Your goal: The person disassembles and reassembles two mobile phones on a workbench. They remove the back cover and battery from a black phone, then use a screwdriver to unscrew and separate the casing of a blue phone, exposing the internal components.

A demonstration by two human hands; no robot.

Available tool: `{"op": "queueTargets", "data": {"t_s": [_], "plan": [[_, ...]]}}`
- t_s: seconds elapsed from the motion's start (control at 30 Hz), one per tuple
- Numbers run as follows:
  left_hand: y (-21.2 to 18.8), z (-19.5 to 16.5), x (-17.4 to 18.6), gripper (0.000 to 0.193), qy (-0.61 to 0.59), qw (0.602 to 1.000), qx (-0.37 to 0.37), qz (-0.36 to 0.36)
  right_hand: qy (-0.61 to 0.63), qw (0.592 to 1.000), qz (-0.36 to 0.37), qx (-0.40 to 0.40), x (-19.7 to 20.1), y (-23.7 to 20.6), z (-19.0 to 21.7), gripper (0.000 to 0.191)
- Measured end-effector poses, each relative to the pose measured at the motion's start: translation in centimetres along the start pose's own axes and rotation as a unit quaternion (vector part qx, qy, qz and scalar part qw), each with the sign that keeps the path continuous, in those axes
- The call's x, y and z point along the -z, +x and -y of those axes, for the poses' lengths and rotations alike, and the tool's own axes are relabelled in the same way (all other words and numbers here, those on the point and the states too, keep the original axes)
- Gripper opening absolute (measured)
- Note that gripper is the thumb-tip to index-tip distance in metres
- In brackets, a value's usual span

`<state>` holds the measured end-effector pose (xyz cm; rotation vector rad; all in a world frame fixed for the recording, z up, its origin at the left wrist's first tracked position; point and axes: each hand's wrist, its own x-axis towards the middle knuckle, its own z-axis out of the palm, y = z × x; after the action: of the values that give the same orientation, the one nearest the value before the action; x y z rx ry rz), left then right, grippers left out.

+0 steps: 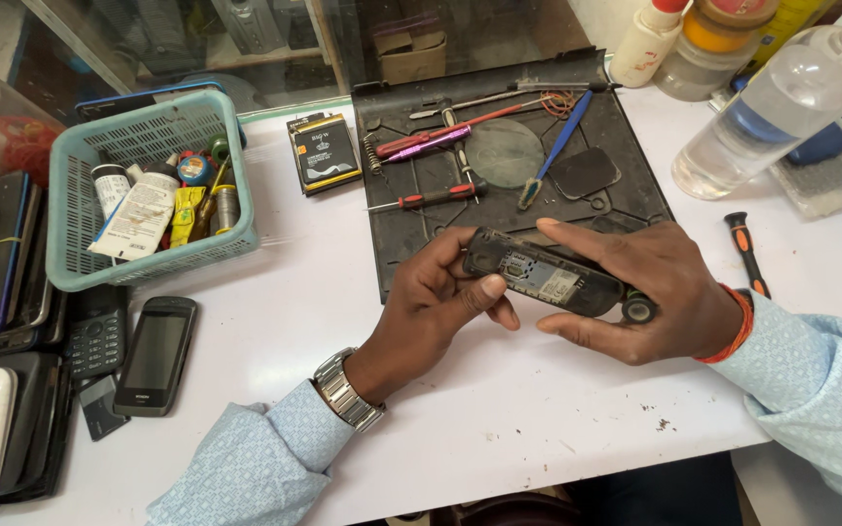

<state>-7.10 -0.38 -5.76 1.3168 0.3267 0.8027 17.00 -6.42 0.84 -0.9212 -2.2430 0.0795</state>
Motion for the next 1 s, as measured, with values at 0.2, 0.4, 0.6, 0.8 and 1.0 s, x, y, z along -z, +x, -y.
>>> {"op": "queueTargets", "data": {"t_s": [0.2, 0.4, 0.6, 0.8, 1.0], "plan": [[0.0, -0.3, 0.0, 0.038, -0.021, 1.0, 0.014, 0.0, 0.004, 1.0, 0.008, -0.017, 0.0, -0.2, -0.2, 0.09], [0.0, -0.7, 0.0, 0.039, -0.024, 1.0, 0.014, 0.001, 0.013, 1.0, 0.01, -0.012, -0.1, -0.2, -0.3, 0.092], [-0.1, -1.5, -0.1, 0.06, -0.044, 0.999, 0.016, -0.003, 0.008, 1.0, 0.007, -0.004, -0.3, -0.2, -0.4, 0.098], [-0.1, -1.8, -0.2, 0.064, -0.052, 0.999, 0.014, -0.005, 0.014, 1.0, 0.01, -0.017, -0.4, -0.3, -0.6, 0.103], [-0.5, -1.6, -0.2, 0.062, -0.039, 0.999, -0.006, -0.013, 0.005, 1.0, 0.013, -0.025, -0.4, -0.4, -0.6, 0.099]]}}
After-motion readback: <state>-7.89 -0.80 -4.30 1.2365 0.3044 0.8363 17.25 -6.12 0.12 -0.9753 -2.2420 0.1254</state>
